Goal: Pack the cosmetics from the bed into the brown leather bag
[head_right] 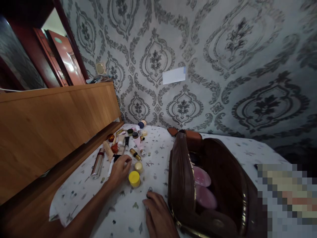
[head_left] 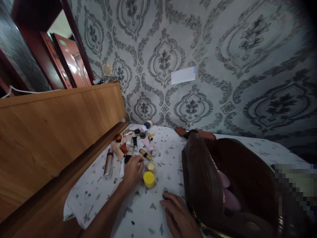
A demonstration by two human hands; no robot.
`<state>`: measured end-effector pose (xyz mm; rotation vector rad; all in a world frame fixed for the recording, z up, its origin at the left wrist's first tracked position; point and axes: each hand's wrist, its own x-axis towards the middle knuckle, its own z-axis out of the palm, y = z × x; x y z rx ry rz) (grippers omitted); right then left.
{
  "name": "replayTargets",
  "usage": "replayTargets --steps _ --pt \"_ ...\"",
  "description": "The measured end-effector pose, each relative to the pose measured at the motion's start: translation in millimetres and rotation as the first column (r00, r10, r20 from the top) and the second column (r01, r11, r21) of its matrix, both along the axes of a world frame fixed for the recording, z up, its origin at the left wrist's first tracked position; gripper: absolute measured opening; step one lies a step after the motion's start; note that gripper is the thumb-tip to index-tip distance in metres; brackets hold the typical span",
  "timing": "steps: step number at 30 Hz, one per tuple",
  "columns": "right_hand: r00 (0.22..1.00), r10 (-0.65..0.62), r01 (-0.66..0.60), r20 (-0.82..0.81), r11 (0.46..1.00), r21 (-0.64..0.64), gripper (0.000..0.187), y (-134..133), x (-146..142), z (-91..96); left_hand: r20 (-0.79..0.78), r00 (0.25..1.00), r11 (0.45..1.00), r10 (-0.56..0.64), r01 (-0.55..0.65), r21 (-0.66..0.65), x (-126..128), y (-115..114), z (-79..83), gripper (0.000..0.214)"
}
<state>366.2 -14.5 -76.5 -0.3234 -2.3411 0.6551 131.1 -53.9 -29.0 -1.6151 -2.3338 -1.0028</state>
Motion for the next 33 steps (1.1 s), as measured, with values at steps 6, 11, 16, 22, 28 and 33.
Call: replayTargets --steps 6,11,16,22,28,33 --pt "1.000 0.025 -0.025 0.016 1.000 0.003 0.033 3 1 0.8 -0.243 0.968 0.984 0.068 -0.105 -0.146 -19 12 8.9 0.017" --pt "1.000 -0.026 0.026 -0.009 1.000 -0.005 0.033 0 -1 -1.8 -0.435 0.889 0.915 0.141 -0.285 -0.285 -32 30 20.9 0.025" --pt "0.999 -0.036 0.036 0.019 0.999 -0.036 0.032 -3 -2 0.2 -0.482 0.862 0.889 0.158 -0.336 -0.311 -36 42 18.5 0.030" --pt "0.999 0.018 -0.016 0.045 0.999 -0.031 0.033 -1 1 3.4 -0.514 0.844 0.875 0.155 -0.359 -0.325 -41 47 11.7 0.032" --pt "0.998 0.038 -0.036 0.049 0.999 -0.037 0.033 4 1 -6.6 -0.540 0.830 0.868 0.143 -0.367 -0.335 -48 53 8.4 0.034" --pt "0.998 0.031 -0.029 0.045 0.998 -0.060 0.032 3 2 -2.2 -0.539 0.829 0.870 0.146 -0.367 -0.329 -50 62 10.7 0.036"
